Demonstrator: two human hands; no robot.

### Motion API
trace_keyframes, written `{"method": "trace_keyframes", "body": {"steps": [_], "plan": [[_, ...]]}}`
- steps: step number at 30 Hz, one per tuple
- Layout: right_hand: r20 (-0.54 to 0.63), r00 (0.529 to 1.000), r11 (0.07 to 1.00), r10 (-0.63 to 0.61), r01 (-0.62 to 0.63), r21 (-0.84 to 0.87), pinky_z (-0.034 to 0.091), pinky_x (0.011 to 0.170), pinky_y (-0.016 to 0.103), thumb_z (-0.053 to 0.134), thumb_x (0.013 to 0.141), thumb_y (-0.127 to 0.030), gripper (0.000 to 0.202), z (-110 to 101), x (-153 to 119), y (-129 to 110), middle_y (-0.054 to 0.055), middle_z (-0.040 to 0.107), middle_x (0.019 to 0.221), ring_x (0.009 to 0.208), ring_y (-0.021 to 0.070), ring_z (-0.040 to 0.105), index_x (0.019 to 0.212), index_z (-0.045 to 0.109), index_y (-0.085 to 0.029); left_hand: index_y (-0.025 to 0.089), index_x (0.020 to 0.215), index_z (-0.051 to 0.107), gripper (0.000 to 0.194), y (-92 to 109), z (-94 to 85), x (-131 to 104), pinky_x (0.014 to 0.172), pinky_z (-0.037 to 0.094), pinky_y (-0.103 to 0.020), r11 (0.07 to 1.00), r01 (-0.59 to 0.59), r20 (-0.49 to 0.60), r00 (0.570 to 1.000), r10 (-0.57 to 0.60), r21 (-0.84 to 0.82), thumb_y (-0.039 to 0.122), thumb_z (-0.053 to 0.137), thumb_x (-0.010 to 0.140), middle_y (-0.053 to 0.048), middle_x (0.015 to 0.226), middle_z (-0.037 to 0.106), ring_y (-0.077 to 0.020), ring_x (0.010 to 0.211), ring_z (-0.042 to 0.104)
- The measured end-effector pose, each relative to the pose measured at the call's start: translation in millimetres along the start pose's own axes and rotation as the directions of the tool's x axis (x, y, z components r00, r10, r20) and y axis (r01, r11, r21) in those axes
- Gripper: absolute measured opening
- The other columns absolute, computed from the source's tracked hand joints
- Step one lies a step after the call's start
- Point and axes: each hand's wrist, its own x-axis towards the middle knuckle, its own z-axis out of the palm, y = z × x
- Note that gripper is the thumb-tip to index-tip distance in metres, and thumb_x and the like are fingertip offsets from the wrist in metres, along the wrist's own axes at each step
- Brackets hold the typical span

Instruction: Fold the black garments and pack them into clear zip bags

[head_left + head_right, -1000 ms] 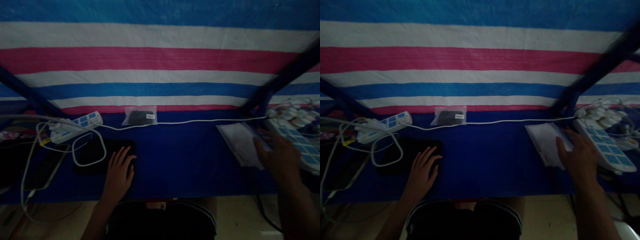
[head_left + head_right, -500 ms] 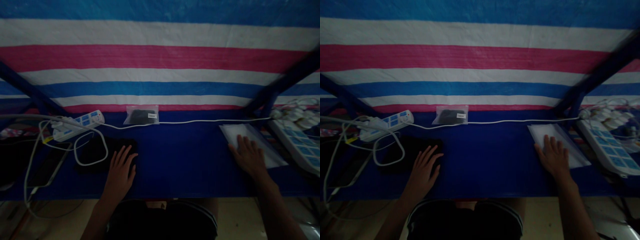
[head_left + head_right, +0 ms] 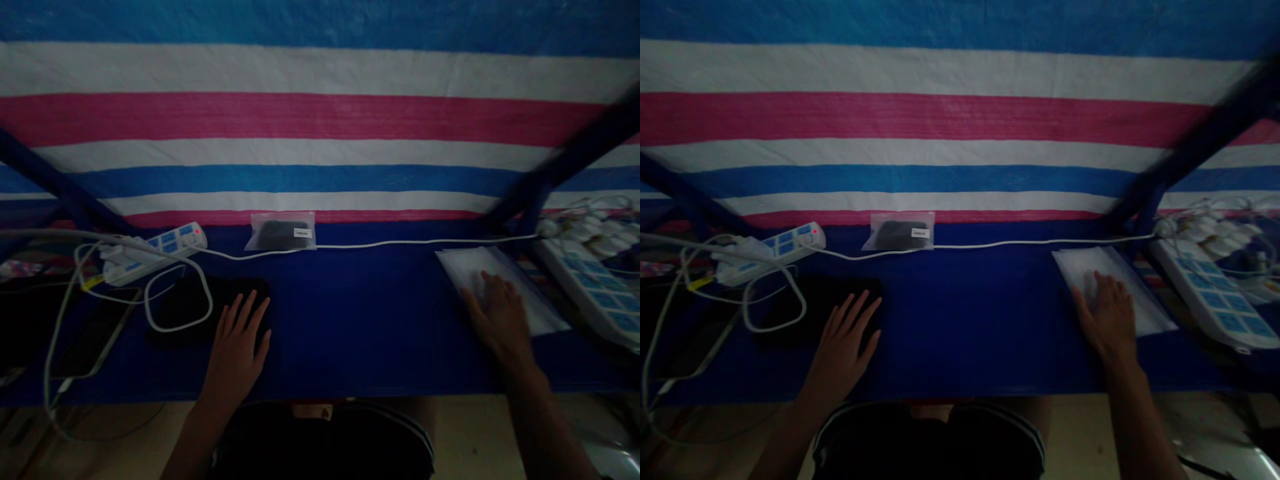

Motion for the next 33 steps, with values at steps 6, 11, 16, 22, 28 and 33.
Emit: {"method": "trace_keyframes", "body": {"steps": [6,11,16,22,28,33], "plan": [[-0.151,0.988,0.993,0.014,0.004,0.122,0.036,0.123,0.050,0.037,0.097,-0.061,0.074,-10.5,-4.8,-10.3,0.024,0.054,0.153,0.147,0.0368,0.048,0.146,0.055,-0.009,0.023,0.155,0.048,0.051,0.3,-6.8,4.9,0.124,0.035,-0.065,0.999,-0.004,0.023,1.000,0.003,0.042,0.031,0.048,0.105,-0.013,0.165,0.044,-0.0383,0.154,0.037],[-0.191,0.981,0.987,0.042,-0.011,0.159,0.042,0.117,0.052,0.043,0.094,-0.056,0.066,-14.2,-5.1,-14.5,0.023,0.061,0.147,0.139,0.0389,0.057,0.141,0.058,-0.013,0.023,0.148,0.056,0.046,17.4,-19.0,34.3,0.123,0.037,-0.064,1.000,-0.024,0.006,1.000,0.024,0.017,0.032,0.052,0.103,-0.014,0.157,0.050,-0.0381,0.149,0.042],[-0.184,0.979,0.985,0.088,-0.058,0.163,0.043,0.115,0.049,0.039,0.096,-0.054,0.062,-18.0,-6.4,-18.9,0.023,0.063,0.143,0.135,0.0386,0.059,0.138,0.059,-0.014,0.021,0.146,0.056,0.046,29.4,-15.9,92.3,0.125,0.036,-0.059,0.989,-0.125,-0.005,0.992,0.125,-0.078,0.029,0.056,0.101,-0.013,0.151,0.056,-0.0346,0.148,0.043],[-0.135,0.986,0.986,0.099,-0.079,0.144,0.039,0.117,0.042,0.037,0.099,-0.050,0.052,-21.0,-5.8,-21.7,0.022,0.061,0.145,0.138,0.0353,0.056,0.132,0.059,-0.017,0.019,0.144,0.056,0.048,32.1,14.1,172.1,0.126,0.035,-0.057,0.956,-0.237,-0.021,0.971,0.237,-0.171,0.025,0.061,0.097,-0.014,0.153,0.054,-0.0350,0.150,0.041],[-0.120,0.988,0.987,0.094,-0.077,0.142,0.040,0.117,0.045,0.038,0.097,-0.050,0.051,-19.5,-3.5,-20.1,0.023,0.062,0.144,0.137,0.0369,0.057,0.129,0.060,-0.016,0.015,0.147,0.055,0.052,31.2,47.3,209.5,0.127,0.023,-0.063,0.980,-0.149,0.001,0.989,0.151,-0.133,0.023,0.063,0.096,-0.020,0.163,0.044,-0.0405,0.155,0.034],[-0.141,0.987,0.987,0.070,-0.048,0.150,0.040,0.118,0.048,0.037,0.097,-0.051,0.053,-16.3,-3.2,-16.8,0.023,0.061,0.144,0.137,0.0358,0.057,0.127,0.061,-0.015,0.016,0.135,0.067,0.036,26.0,53.7,215.4,0.122,0.034,-0.059,0.980,-0.140,-0.020,0.990,0.139,-0.141,0.019,0.059,0.099,-0.017,0.150,0.061,-0.0351,0.144,0.051]]}}
